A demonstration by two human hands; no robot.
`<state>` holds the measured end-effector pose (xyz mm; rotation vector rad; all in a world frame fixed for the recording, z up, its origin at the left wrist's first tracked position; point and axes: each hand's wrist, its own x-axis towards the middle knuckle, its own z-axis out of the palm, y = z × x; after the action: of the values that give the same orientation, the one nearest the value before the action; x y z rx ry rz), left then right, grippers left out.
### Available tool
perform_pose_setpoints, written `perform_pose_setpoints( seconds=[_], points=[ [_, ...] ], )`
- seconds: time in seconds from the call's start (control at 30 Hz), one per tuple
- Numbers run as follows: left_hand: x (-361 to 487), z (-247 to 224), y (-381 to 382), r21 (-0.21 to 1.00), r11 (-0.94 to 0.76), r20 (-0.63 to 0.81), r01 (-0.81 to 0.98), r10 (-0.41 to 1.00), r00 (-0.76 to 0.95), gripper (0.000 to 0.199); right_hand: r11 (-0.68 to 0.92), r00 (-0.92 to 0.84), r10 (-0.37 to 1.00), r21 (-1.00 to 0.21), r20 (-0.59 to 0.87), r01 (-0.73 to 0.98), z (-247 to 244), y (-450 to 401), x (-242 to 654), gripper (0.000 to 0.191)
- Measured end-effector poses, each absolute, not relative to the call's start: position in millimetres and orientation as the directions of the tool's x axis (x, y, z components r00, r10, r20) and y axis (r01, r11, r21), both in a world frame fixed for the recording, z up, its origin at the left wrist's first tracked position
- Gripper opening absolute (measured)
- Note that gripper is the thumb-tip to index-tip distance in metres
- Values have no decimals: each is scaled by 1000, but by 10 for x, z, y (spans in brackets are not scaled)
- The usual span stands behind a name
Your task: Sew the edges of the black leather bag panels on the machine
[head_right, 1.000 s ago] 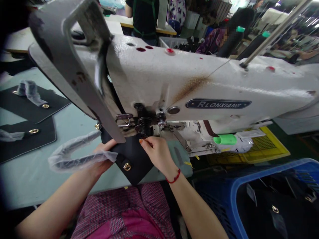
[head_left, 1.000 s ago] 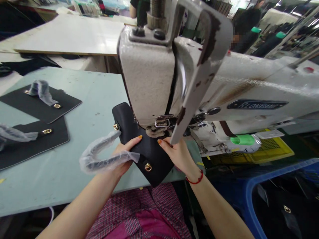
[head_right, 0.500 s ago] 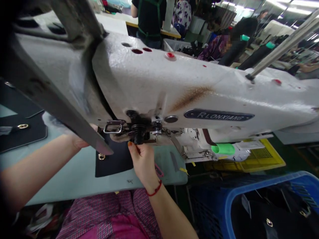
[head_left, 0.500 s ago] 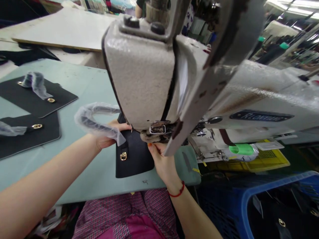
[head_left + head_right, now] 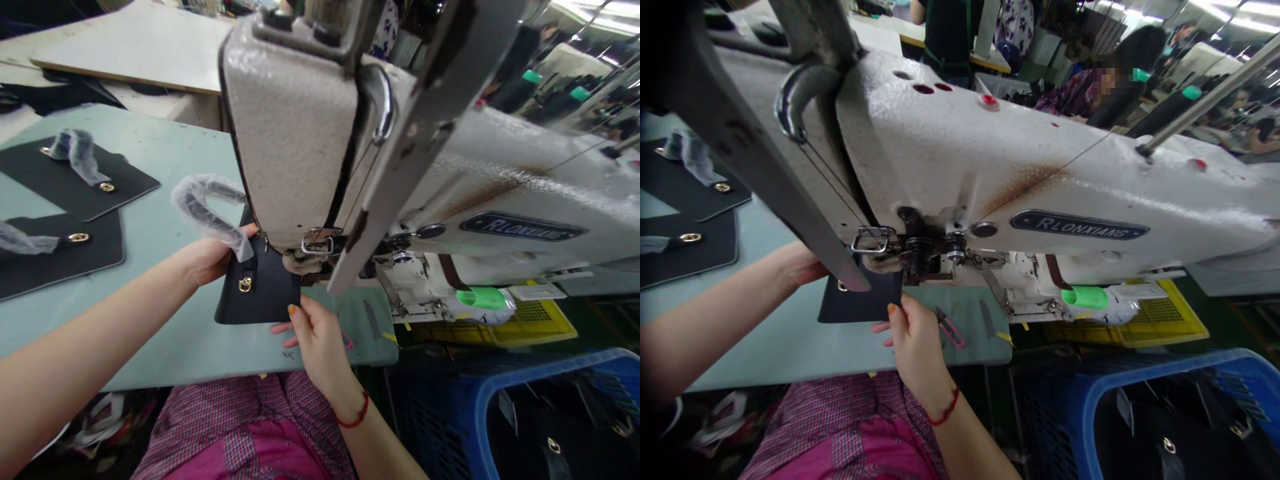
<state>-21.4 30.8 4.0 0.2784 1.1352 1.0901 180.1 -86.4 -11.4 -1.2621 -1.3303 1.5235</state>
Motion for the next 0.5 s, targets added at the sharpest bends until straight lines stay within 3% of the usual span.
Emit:
perform_pose_setpoints(
  seconds=[0.07,0.17,0.23,0.33,0.5],
  points=[
    [-283,-75,35,668,500,-611,-550,791,-23,31,-194,-252,947,-980,-199,46,-117,-910,1797,35],
    [-224,-215,-547,585,432,-674,-687,730,-114,45,-250,-306,928,-965,-214,-83,-132,-913,1811,36],
    [-56,-266,-916,586,317,-568,-746,817,-99,52,-291,-350,911,-941,-218,-172,-140,-893,1831,35],
    [269,-298,-1188,574,295,-432,-764,901,23,68,-326,-382,896,-920,-227,-217,-136,-867,1854,37],
    [522,-324,-982,617,436,-572,-655,820,7,46,-305,-371,904,-929,-213,-209,-120,-865,1855,41]
  ],
)
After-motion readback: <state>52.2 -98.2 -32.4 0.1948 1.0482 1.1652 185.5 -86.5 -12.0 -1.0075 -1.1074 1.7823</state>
